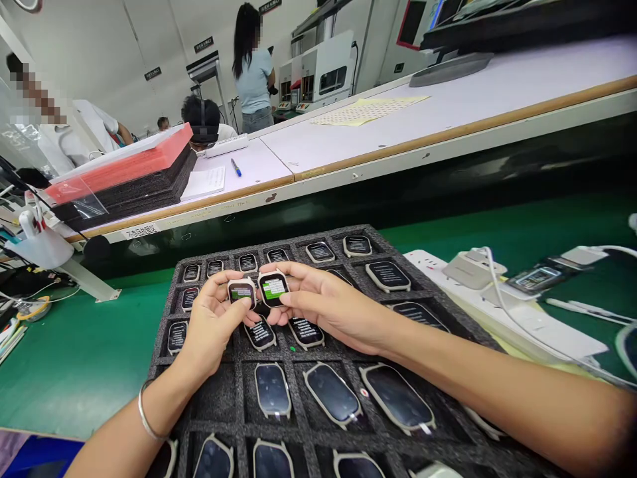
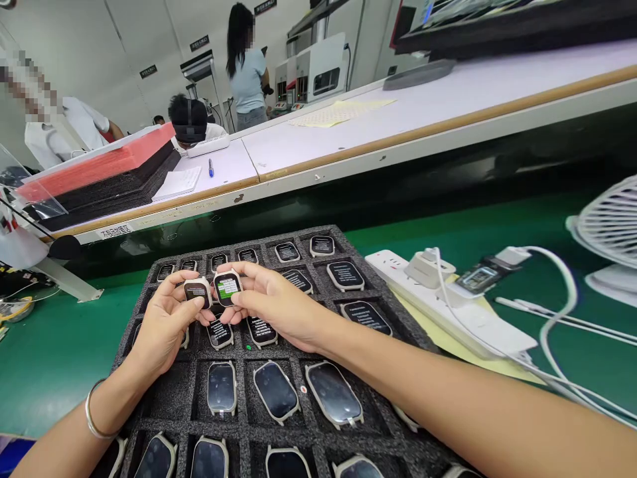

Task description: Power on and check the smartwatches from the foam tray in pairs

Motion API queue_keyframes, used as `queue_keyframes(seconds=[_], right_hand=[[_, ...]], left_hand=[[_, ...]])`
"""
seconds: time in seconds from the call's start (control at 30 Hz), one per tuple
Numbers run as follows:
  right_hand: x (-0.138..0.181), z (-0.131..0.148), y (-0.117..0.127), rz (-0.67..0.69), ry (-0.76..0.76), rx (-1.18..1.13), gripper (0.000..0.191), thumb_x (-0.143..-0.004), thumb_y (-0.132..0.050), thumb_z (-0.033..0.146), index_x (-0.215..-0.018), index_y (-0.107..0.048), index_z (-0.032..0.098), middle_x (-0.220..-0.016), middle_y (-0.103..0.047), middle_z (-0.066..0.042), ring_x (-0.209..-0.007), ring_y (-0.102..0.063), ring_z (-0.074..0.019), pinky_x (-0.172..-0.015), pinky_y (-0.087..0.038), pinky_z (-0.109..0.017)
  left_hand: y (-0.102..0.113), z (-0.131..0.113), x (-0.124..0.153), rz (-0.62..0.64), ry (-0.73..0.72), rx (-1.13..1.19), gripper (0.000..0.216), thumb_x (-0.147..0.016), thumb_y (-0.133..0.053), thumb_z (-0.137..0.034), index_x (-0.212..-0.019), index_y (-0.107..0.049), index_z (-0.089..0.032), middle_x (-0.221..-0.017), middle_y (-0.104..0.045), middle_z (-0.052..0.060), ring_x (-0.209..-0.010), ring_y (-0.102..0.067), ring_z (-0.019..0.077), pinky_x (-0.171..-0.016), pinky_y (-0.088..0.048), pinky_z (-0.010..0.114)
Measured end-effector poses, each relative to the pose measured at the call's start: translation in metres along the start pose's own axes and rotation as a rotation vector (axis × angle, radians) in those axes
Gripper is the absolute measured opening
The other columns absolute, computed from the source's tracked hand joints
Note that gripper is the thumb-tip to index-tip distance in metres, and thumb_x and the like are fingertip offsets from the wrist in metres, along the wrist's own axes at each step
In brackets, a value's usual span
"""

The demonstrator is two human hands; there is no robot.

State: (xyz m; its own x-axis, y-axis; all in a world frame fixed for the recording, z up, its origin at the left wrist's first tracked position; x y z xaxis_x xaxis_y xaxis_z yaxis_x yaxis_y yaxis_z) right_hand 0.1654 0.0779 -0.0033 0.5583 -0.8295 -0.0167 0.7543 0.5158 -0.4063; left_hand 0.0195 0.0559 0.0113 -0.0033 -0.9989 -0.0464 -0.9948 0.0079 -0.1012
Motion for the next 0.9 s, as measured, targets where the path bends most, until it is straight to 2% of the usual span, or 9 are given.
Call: queue_keyframes(seconds=[0.1,0.37,0.63,0.9], right_hand=[[0.0,-0.0003,0.0,0.014,0.005,0.004,0.046,-0.078,-0.071,0.016,-0.121,-0.055,0.018,-0.08,-0.071,0.0,-0.07,-0.07,-0.0148,-0.072,-0.053,-0.031],[0.0007,0.0017,0.0001,-0.008,0.006,-0.028,0.048,-0.069,-0.069,0.008,-0.114,-0.058,0.02,-0.085,-0.072,0.001,-0.068,-0.07,-0.014,-0.07,-0.052,-0.03],[-0.003,-0.0037,0.0061,-0.017,0.027,0.004,0.038,-0.079,-0.078,0.025,-0.112,-0.06,0.02,-0.077,-0.067,0.002,-0.064,-0.066,-0.0133,-0.065,-0.05,-0.029],[-0.0024,-0.0042,0.0076,-0.062,0.008,-0.023,0.042,-0.067,-0.07,0.012,-0.108,-0.062,0.021,-0.081,-0.069,0.003,-0.063,-0.067,-0.0126,-0.064,-0.049,-0.027]], left_hand=[[0.0009,0.0016,-0.0013,0.002,-0.011,-0.002,0.04,-0.072,-0.078,-0.024,-0.106,-0.057,-0.018,-0.087,-0.069,-0.001,-0.056,-0.066,0.0086,-0.059,-0.056,0.022],[-0.0004,0.0011,0.0013,0.037,0.024,0.045,0.04,-0.074,-0.073,-0.02,-0.111,-0.058,-0.018,-0.092,-0.071,0.001,-0.065,-0.073,0.0129,-0.066,-0.061,0.026],[-0.0017,0.0051,0.0003,0.053,0.03,0.041,0.037,-0.078,-0.075,-0.025,-0.11,-0.059,-0.018,-0.093,-0.072,0.002,-0.061,-0.073,0.0129,-0.062,-0.062,0.024],[-0.0016,0.0065,0.003,0.062,0.046,0.067,0.041,-0.075,-0.074,-0.019,-0.113,-0.058,-0.017,-0.093,-0.074,0.002,-0.064,-0.074,0.0133,-0.065,-0.063,0.024]])
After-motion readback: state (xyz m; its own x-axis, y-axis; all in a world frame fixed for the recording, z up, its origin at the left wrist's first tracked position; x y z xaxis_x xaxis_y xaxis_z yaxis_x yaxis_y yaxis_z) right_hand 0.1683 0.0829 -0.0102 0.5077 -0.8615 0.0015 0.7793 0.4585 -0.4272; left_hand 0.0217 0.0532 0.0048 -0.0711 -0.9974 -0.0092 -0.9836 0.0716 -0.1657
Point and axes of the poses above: each hand's wrist, its own x-axis away from the middle knuckle, its own y-axis out of the back of the hand, z = x × y, the point moved 7 cm from there along -x, towards the middle knuckle
